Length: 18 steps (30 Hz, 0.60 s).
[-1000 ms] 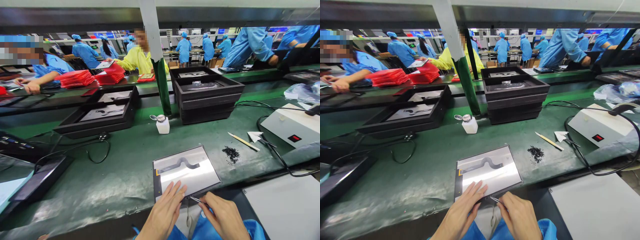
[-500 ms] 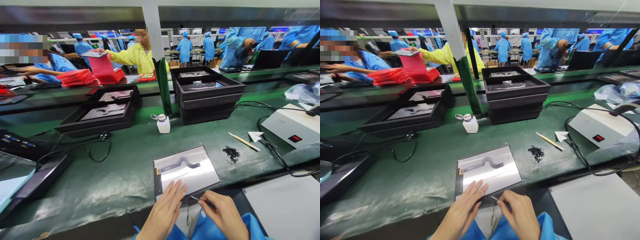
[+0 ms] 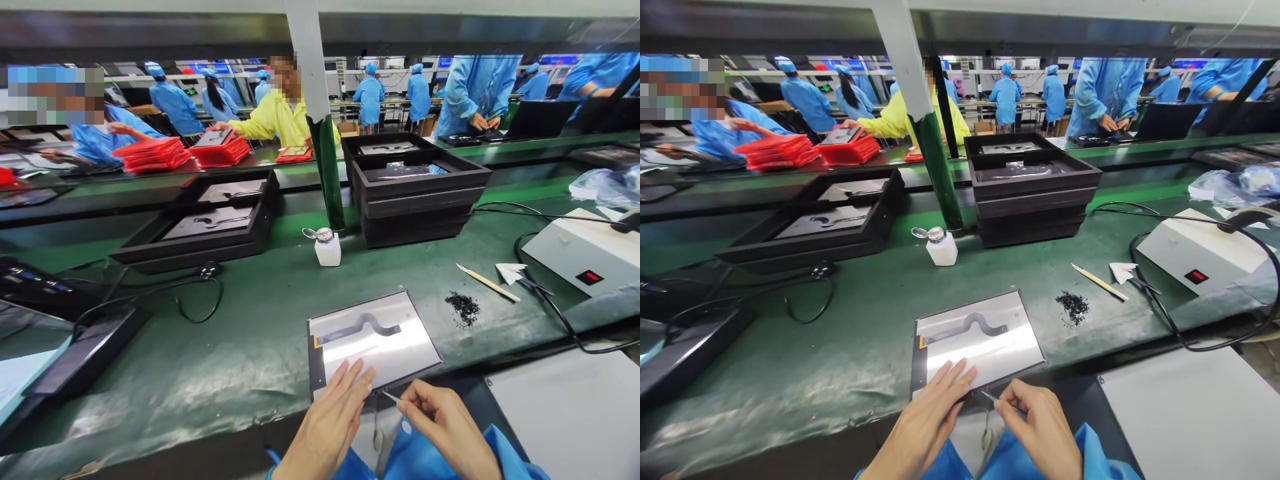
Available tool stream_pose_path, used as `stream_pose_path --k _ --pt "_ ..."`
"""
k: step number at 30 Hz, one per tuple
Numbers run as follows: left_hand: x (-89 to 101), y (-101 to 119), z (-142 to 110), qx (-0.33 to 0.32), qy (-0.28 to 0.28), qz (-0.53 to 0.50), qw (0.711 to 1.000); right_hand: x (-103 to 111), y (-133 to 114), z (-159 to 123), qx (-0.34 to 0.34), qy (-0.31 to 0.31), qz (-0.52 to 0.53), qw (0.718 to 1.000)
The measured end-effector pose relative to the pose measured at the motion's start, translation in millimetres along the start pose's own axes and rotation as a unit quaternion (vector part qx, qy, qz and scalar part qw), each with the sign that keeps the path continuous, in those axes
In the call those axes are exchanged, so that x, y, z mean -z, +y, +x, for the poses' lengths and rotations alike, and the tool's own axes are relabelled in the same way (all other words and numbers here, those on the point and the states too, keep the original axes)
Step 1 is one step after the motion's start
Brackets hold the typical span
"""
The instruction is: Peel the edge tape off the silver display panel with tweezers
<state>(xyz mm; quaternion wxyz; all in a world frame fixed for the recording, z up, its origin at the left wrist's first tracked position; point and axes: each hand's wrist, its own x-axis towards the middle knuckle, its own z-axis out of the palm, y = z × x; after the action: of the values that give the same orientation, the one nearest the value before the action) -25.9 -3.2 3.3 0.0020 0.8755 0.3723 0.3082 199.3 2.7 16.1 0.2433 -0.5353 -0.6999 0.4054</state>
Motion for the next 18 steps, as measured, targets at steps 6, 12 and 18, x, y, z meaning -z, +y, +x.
stream_pose_path --k 6,12,18 --pt "-0.9 0.0 0.3 -0.003 -0.001 -0.001 1.000 1.3 -2.9 -6.5 0.136 0.085 -0.150 0.976" --pt "1.2 0.6 1.7 -0.005 0.002 -0.005 1.000 -0.7 -4.0 -5.1 0.174 0.104 -0.193 0.960" --pt "1.3 0.7 3.5 -0.012 0.007 -0.001 1.000 1.6 -5.5 -4.3 0.177 0.097 -0.199 0.959"
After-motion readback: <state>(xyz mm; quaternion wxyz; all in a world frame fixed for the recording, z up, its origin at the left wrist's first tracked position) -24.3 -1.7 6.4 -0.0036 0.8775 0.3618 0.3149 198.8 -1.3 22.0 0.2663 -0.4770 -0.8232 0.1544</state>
